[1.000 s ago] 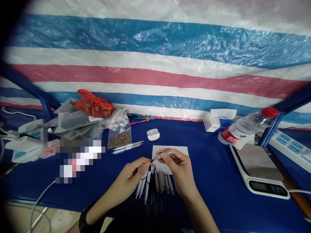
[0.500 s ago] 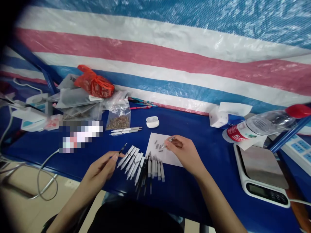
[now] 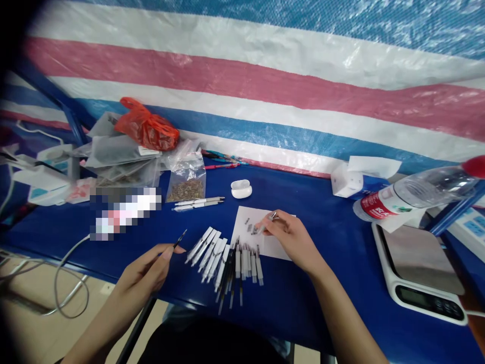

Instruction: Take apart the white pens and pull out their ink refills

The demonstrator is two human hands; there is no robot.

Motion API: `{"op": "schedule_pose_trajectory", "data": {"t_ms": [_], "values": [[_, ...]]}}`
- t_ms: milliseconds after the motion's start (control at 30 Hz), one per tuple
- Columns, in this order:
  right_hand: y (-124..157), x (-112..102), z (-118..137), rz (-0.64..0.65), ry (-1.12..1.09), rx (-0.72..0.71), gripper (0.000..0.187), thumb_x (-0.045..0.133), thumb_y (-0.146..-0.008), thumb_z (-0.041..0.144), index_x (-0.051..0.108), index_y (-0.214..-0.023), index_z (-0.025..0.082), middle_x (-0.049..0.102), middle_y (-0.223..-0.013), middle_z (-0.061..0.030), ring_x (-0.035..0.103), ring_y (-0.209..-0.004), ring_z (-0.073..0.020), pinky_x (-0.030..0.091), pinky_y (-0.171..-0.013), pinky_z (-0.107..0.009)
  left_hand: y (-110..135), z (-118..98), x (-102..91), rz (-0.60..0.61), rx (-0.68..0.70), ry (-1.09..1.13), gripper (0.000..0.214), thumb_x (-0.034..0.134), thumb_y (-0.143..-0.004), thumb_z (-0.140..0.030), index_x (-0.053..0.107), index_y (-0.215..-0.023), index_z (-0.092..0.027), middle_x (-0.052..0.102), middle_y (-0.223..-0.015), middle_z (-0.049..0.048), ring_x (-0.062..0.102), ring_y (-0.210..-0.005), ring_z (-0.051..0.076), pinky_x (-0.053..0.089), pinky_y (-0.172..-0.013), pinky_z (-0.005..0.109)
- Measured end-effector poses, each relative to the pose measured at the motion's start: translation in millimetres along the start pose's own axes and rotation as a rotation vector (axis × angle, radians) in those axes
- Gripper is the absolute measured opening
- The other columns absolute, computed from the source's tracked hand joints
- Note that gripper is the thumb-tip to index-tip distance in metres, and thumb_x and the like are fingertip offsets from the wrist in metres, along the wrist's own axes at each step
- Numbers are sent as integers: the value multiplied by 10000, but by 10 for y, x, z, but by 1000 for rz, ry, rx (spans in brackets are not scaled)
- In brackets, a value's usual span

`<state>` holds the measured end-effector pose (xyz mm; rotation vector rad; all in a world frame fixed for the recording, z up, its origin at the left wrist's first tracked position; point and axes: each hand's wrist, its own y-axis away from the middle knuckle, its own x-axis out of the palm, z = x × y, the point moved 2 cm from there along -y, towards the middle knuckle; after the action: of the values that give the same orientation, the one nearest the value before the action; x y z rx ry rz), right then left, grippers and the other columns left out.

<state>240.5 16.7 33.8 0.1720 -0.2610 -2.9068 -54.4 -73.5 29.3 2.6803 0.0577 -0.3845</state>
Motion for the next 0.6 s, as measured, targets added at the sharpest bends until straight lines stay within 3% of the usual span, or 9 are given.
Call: {"op": "schedule_pose_trajectory", "data": {"t_ms": [133,267,367,400,533,600], "values": [[-7,-19,-24,-88,-70,-44,415,780,-775,622,711,-748,213,753,-831,-71,696,-802,-224,584,-776,-366,-53,55,-32,-23,-6,2,671,543,-838,-782,668,-1027,-150,259,-593,-79,268,-522,100,227,-476,208],[-14,-80,-130,-189,-146,-78,422,799,-775,603,661,-663,220,680,-674,-21,607,-639,-167,528,-654,-292,-75,42,-17,-115,58,-74,582,558,-868,-720,702,-982,-168,382,-580,-53,364,-535,114,342,-510,212],[61,-35,-109,-202,-149,-156,357,773,-842,529,674,-679,227,653,-677,-9,585,-638,-155,501,-643,-270,-19,-13,77,-154,116,-110,530,547,-895,-683,721,-945,-185,500,-597,-27,435,-545,125,393,-521,209],[112,23,-66,-165,-134,-186,304,752,-874,495,704,-724,234,670,-729,-18,610,-690,-164,513,-681,-273,12,-34,131,-135,129,-101,514,537,-909,-668,723,-939,-189,560,-631,-13,475,-560,130,411,-527,207],[415,455,140,142,-44,-211,146,720,-917,395,777,-903,262,729,-1113,-84,684,-1010,-247,552,-888,-348,142,-113,421,152,167,-24,415,482,-988,-557,714,-990,-213,710,-812,19,631,-707,159,493,-633,196],[568,670,178,168,-35,-211,94,741,-898,340,789,-947,275,743,-1114,-82,708,-1008,-250,568,-896,-348,188,-143,535,279,214,-2,379,469,-1007,-506,712,-970,-218,719,-823,20,650,-739,164,509,-687,199]]}}
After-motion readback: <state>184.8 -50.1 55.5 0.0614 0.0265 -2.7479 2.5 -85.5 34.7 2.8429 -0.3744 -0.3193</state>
